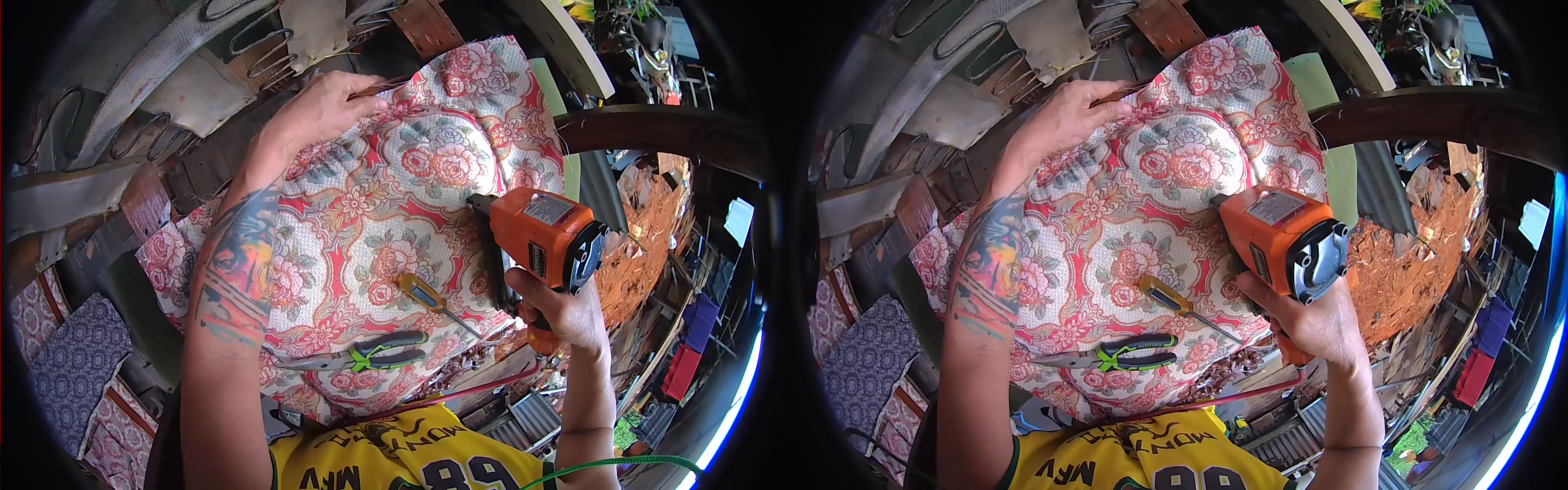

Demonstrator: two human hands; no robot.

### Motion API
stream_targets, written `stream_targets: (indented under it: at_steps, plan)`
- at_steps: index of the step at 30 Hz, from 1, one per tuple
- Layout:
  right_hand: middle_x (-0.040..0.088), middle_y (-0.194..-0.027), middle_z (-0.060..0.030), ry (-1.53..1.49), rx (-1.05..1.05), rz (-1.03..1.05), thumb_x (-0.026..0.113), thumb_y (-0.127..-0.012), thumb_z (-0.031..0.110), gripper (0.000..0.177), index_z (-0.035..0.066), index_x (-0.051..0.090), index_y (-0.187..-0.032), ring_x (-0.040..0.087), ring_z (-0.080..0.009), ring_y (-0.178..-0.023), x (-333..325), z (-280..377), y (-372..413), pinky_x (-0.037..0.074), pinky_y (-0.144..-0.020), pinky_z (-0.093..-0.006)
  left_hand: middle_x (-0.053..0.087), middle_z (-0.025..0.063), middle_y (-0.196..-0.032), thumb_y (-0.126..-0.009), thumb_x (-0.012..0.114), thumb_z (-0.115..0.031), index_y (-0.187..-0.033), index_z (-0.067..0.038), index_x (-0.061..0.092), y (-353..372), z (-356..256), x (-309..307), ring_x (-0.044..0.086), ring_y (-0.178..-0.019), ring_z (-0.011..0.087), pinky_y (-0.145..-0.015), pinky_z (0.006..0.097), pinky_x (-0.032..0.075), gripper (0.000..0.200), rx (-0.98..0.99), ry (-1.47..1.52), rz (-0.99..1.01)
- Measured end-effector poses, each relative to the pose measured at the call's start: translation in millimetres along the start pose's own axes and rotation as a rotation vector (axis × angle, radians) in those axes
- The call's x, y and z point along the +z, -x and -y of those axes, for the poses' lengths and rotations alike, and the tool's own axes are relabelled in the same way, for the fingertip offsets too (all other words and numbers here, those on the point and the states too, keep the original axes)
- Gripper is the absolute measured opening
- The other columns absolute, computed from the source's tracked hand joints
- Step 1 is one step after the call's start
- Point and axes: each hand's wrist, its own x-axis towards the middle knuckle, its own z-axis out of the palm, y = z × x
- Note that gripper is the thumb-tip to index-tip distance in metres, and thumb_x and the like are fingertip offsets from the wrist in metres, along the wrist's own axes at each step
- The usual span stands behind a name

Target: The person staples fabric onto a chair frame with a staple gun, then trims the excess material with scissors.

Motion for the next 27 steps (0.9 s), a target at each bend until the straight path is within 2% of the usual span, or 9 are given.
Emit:
stream_targets:
  at_steps: [2, 4, 8, 9, 11, 15, 22, 25, 27]
  plan:
    - [0.069, -0.084, -0.0017, 0.038, 0.083, -0.003, 0.085, -0.087, 0.025, 0.046, 0.002, 0.068, -0.124, 0.060, -0.0100, -0.066, 1.0, 4.8, 1.0, 0.053, -0.063, -0.0314, 0.072, 0.0190, -0.129, -0.101, 0.071, -0.029, -0.139, 0.003, 0.062, 0.2, -1.1, 1.0, 0.068, -0.115, 0.0197, -0.102, 0.0360, 0.051, 0.050, -0.011, -0.033, -0.011]
    - [0.073, -0.098, -0.0059, 0.103, 0.003, -0.027, 0.086, -0.086, 0.024, 0.049, 0.003, 0.068, -0.126, 0.067, -0.0166, -0.083, 0.1, -1.2, 0.0, 0.056, -0.078, -0.0365, 0.073, 0.0176, -0.128, -0.103, 0.068, -0.024, -0.139, 0.004, 0.062, -1.9, 3.4, 2.6, 0.066, -0.113, 0.0159, -0.102, 0.0341, 0.051, 0.046, -0.003, 0.086, 0.008]
    - [0.073, -0.121, -0.0122, 0.079, 0.074, -0.041, 0.086, -0.084, 0.025, 0.052, 0.003, 0.068, -0.128, 0.069, -0.0258, -0.108, 1.9, -1.1, -0.5, 0.052, -0.097, -0.0416, 0.071, 0.0147, -0.131, -0.105, 0.064, -0.021, -0.140, 0.007, 0.060, -3.7, 17.0, 8.3, 0.063, -0.116, 0.0134, -0.104, 0.0310, 0.049, 0.045, -0.023, 0.236, 0.011]
    - [0.067, -0.095, -0.0057, 0.072, 0.061, -0.039, 0.083, -0.086, 0.018, 0.043, 0.003, 0.066, -0.123, 0.063, -0.0169, -0.081, 2.5, -1.7, -0.6, 0.049, -0.074, -0.0341, 0.071, 0.0147, -0.131, -0.105, 0.064, -0.021, -0.140, 0.007, 0.060, -3.3, 13.8, 7.5, 0.063, -0.116, 0.0134, -0.104, 0.0310, 0.049, 0.045, -0.024, 0.241, 0.008]
    - [0.062, -0.069, 0.0008, 0.064, 0.044, -0.040, 0.079, -0.087, 0.010, 0.034, 0.002, 0.064, -0.117, 0.058, -0.0080, -0.054, 3.0, -1.7, -1.0, 0.046, -0.051, -0.0266, 0.069, 0.0136, -0.135, -0.103, 0.069, -0.023, -0.144, 0.006, 0.057, -1.5, 3.6, 1.6, 0.062, -0.120, 0.0138, -0.107, 0.0309, 0.047, 0.052, -0.070, 0.235, 0.063]
    - [0.062, -0.070, 0.0008, 0.056, 0.003, -0.010, 0.079, -0.088, 0.010, 0.036, 0.002, 0.064, -0.119, 0.057, -0.0076, -0.056, 4.1, -4.1, 0.2, 0.045, -0.051, -0.0261, 0.061, 0.0143, -0.146, -0.091, 0.083, -0.021, -0.151, 0.006, 0.047, 1.0, 1.0, -1.0, 0.057, -0.129, 0.0168, -0.114, 0.0322, 0.042, 0.075, -0.022, 0.358, 0.165]
    - [0.062, -0.073, 0.0007, 0.080, 0.042, 0.005, 0.082, -0.087, 0.015, 0.040, 0.003, 0.065, -0.122, 0.057, -0.0078, -0.057, 1.1, 2.8, -0.3, 0.044, -0.050, -0.0257, 0.051, 0.0153, -0.156, -0.091, 0.082, -0.017, -0.157, 0.005, 0.037, 4.4, 0.7, -5.1, 0.048, -0.141, 0.0184, -0.120, 0.0329, 0.035, 0.083, -0.051, 0.343, 0.210]
    - [0.063, -0.074, 0.0009, 0.059, -0.034, 0.012, 0.084, -0.087, 0.017, 0.041, 0.004, 0.066, -0.121, 0.057, -0.0079, -0.057, 0.1, -2.7, -3.4, 0.044, -0.050, -0.0255, 0.049, 0.0149, -0.157, -0.091, 0.080, -0.016, -0.158, 0.005, 0.035, 8.5, -4.5, -5.5, 0.046, -0.143, 0.0187, -0.121, 0.0331, 0.034, 0.083, -0.067, 0.426, 0.220]
    - [0.062, -0.074, 0.0018, 0.183, -0.235, 0.028, 0.085, -0.086, 0.018, 0.041, 0.003, 0.066, -0.120, 0.056, -0.0070, -0.056, -0.7, -8.9, -5.5, 0.043, -0.050, -0.0249, 0.054, 0.0136, -0.153, -0.093, 0.078, -0.018, -0.156, 0.005, 0.039, 11.6, -3.9, -2.8, 0.051, -0.139, 0.0194, -0.119, 0.0332, 0.037, 0.077, -0.019, 0.544, 0.167]
